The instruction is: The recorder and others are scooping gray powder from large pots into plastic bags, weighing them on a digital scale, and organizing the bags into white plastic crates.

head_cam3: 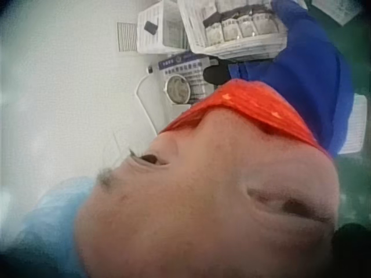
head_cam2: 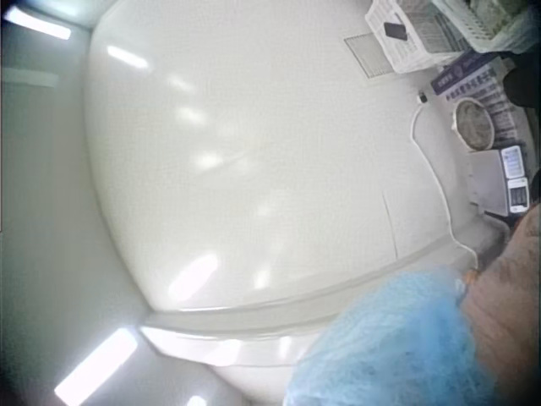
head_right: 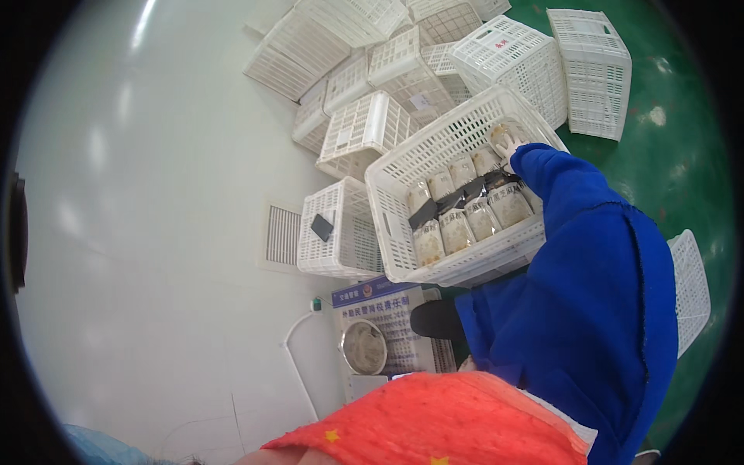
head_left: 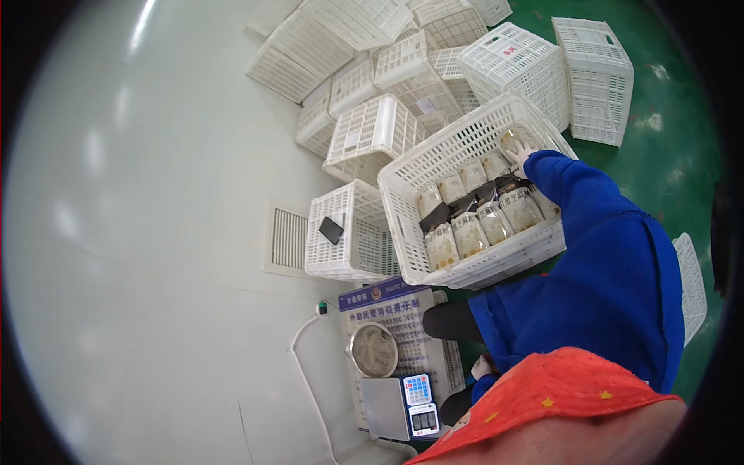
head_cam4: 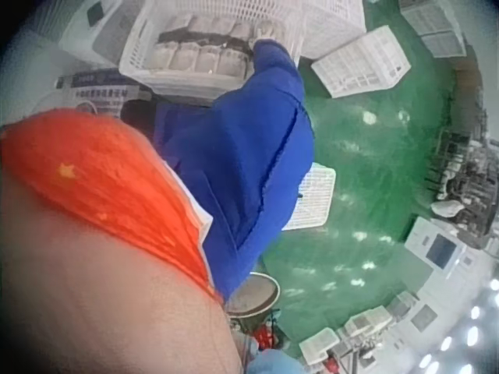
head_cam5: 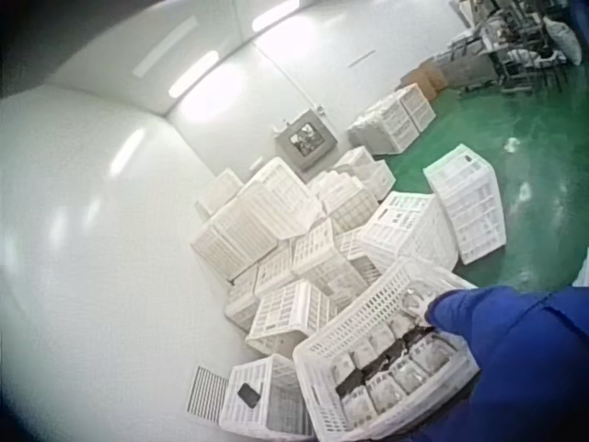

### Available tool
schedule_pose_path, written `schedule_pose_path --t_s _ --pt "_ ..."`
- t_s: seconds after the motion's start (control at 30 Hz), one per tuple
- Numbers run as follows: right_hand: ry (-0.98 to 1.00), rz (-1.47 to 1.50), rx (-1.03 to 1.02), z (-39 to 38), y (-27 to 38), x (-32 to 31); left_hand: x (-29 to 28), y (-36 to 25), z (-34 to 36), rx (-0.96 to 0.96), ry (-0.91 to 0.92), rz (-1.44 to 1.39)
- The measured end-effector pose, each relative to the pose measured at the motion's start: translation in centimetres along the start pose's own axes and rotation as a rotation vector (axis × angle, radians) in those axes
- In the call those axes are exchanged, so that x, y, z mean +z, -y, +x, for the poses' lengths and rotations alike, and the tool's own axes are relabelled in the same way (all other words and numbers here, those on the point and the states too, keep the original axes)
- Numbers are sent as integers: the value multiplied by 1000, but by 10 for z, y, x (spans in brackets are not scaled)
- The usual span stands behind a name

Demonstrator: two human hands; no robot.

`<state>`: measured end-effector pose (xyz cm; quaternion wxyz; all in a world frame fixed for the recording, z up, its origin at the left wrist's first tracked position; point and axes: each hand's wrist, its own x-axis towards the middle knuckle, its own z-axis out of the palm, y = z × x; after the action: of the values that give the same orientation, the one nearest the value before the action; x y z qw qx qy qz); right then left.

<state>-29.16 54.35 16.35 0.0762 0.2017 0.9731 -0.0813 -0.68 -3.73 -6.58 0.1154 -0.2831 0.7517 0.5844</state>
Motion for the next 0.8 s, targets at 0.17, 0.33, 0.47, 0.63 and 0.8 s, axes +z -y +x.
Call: schedule_pose_path --t_s 0.17,0.33,0.47,0.63,0.8 --pt "43 -52 -11 34 29 1 4 -48 19 190 44 181" --pt "-320 116 -592 -8 138 -31 -1 -92 7 327 34 358" --pt "-487 315 -929 -50 206 -48 0 -105 7 430 42 510" --pt "-376 300 -1072 -104 266 -51 1 -95 20 532 16 687" --pt "-493 269 -1231 -127 292 -18 6 -64 7 531 -27 833"
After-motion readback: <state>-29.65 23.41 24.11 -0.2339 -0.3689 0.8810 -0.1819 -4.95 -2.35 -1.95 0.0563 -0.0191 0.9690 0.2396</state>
